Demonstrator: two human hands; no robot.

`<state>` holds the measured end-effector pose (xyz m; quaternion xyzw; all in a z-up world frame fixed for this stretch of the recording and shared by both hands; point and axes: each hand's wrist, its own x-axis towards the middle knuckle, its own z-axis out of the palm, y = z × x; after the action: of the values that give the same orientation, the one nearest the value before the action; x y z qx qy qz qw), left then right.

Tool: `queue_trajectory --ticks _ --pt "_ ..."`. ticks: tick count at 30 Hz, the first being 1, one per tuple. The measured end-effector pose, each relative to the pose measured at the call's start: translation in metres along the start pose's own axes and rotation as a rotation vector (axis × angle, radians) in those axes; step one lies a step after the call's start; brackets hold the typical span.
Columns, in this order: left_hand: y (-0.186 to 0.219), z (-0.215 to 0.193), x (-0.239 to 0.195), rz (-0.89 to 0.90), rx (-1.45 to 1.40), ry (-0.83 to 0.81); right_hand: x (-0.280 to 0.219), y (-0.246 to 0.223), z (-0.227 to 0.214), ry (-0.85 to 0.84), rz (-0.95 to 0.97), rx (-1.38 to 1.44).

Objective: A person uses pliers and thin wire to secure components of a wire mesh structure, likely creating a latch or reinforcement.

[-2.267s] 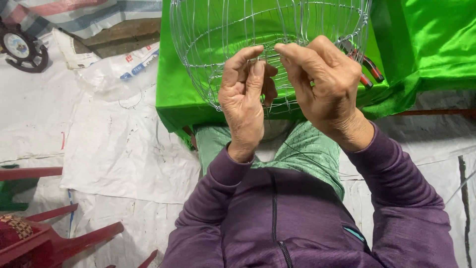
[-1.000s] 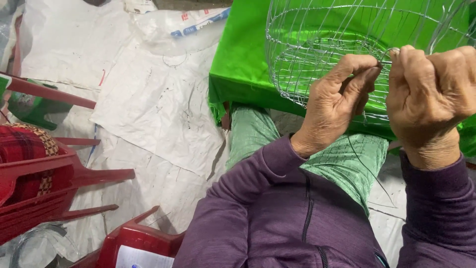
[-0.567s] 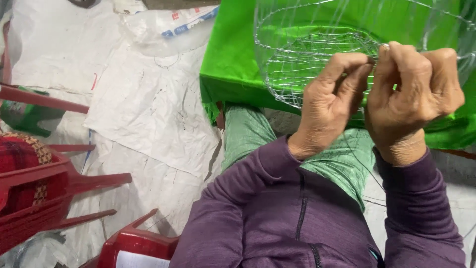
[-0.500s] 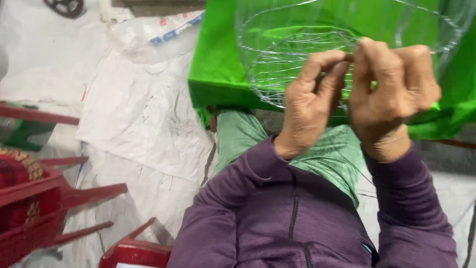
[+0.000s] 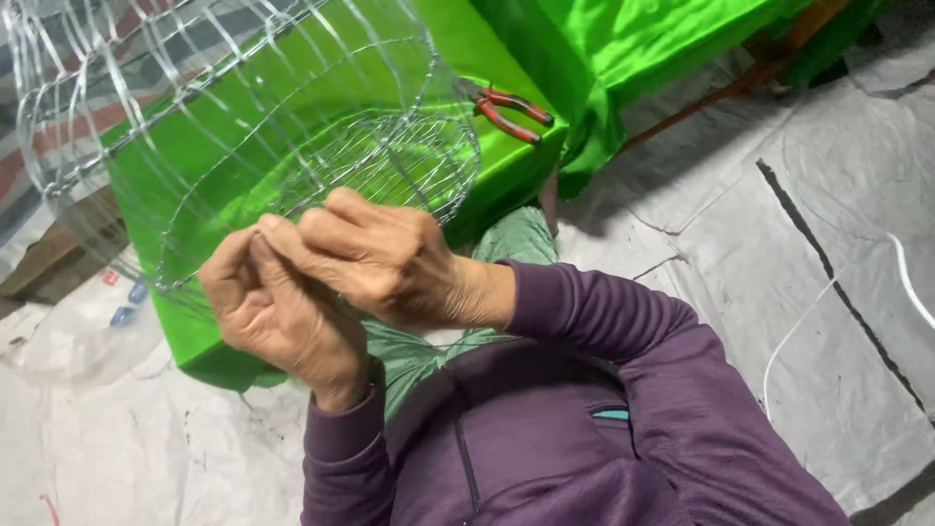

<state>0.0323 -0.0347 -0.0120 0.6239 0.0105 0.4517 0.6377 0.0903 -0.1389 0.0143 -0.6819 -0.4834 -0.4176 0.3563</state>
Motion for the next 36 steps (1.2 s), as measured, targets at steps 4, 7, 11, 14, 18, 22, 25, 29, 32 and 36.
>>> queue_trajectory --ticks 4,7,11,14,18,22,25,29,32,36 --pt "-0.006 -0.005 0.002 -0.002 0.034 0.007 0.001 -0.001 0.003 0.01 0.027 0.043" --pt "-0.01 -0.01 0.003 0.004 0.044 0.007 0.0 -0.002 0.006 -0.014 0.036 0.076" --pt "-0.011 -0.01 0.004 0.03 0.092 -0.002 -0.004 -0.007 0.012 -0.017 0.066 0.078" --pt "-0.011 -0.01 0.005 0.038 0.144 0.008 -0.005 -0.012 0.014 0.015 0.101 0.076" --pt "-0.016 -0.012 0.011 0.093 0.206 -0.029 -0.008 -0.011 0.015 0.008 0.156 0.087" --pt "-0.012 -0.014 0.009 0.092 0.18 -0.064 -0.003 -0.01 0.012 0.02 0.184 0.122" --pt "-0.013 -0.02 0.005 0.05 0.165 -0.043 -0.006 -0.01 0.016 0.019 0.272 0.17" --pt "-0.013 -0.019 0.0 0.036 0.123 -0.017 -0.01 -0.011 0.019 -0.028 0.342 0.279" --pt "-0.016 -0.022 -0.003 0.051 0.127 -0.008 -0.01 -0.015 0.014 -0.032 0.352 0.29" --pt "-0.025 -0.026 -0.008 0.167 0.221 -0.027 -0.016 -0.019 0.017 -0.035 0.368 0.318"
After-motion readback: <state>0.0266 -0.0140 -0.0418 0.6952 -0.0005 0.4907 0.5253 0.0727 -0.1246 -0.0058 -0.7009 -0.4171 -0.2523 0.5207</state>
